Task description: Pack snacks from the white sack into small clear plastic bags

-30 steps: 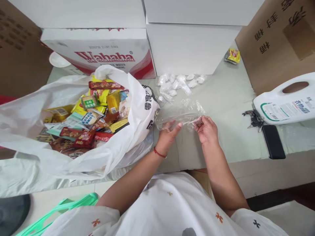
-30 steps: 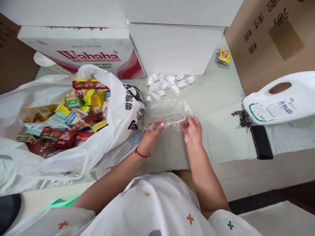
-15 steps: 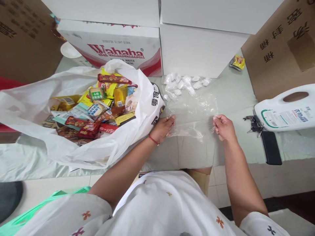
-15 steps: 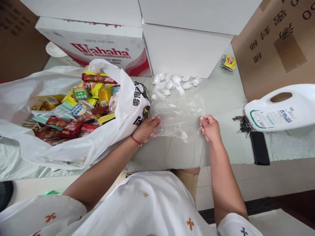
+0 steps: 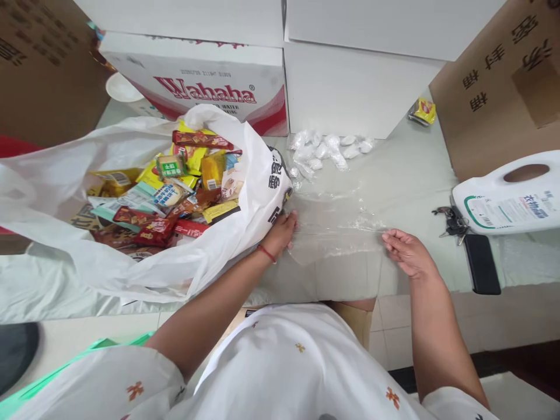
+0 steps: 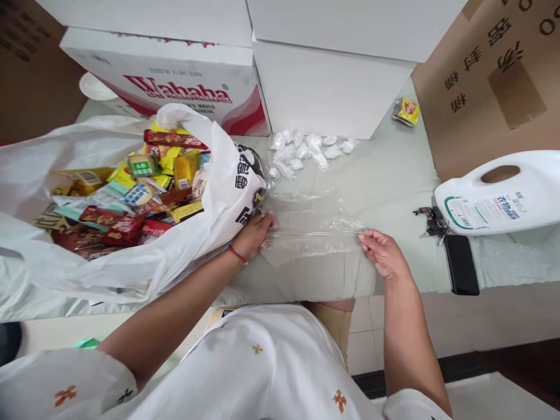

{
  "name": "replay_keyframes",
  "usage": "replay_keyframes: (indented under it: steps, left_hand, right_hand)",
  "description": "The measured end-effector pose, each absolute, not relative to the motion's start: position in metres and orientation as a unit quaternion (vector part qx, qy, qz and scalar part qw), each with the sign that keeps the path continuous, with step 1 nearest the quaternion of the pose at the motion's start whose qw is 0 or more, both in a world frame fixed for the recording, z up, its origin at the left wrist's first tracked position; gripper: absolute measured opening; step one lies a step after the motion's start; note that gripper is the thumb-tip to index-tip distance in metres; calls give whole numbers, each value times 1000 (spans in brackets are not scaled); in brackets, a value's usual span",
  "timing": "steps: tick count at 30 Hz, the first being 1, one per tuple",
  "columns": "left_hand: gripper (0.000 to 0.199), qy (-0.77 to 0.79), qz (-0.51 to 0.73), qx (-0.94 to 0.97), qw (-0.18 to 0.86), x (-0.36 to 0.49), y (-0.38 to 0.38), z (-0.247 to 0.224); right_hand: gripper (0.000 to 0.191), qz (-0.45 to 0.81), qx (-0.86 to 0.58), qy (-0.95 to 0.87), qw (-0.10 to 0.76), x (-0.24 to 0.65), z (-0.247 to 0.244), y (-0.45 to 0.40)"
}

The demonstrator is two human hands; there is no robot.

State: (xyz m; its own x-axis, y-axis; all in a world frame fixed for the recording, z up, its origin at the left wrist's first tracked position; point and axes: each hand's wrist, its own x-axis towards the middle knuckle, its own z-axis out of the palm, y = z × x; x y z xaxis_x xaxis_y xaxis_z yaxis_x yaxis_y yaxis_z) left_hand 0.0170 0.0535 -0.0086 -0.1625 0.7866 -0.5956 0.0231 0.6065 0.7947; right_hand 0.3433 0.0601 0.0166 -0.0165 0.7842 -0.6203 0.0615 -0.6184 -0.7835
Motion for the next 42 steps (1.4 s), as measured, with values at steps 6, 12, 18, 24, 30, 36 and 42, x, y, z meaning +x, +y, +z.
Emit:
replay_keyframes:
  steps: [6, 12, 18, 24, 30, 36, 42]
  left_hand:
    - [46, 709, 284, 375, 525, 22, 51, -10]
    - [51, 688, 216, 568, 396, 36, 49, -4]
    - [47, 671, 221, 586, 397, 47, 55, -1]
    - [28, 730, 241, 489, 412, 15, 47, -6]
    - [18, 734, 280, 527, 323, 24, 10, 52]
    - [36, 609, 294, 629, 383, 87, 88, 82]
    - [41, 617, 191, 700, 305, 76, 142, 7]
  right_hand:
    - [52, 597, -661, -424, 161, 381, 13, 38]
    - [39, 164, -786, -580, 137, 374, 54, 20]
    - [39, 186, -480, -845, 146, 248, 40, 44]
    - [66, 121, -534, -833, 84, 211, -26, 78]
    - [67, 114, -568, -812, 66, 219, -30, 84]
    - [65, 102, -562, -819, 58, 217, -29, 79]
    - [55, 118, -548, -821, 110, 239, -25, 81]
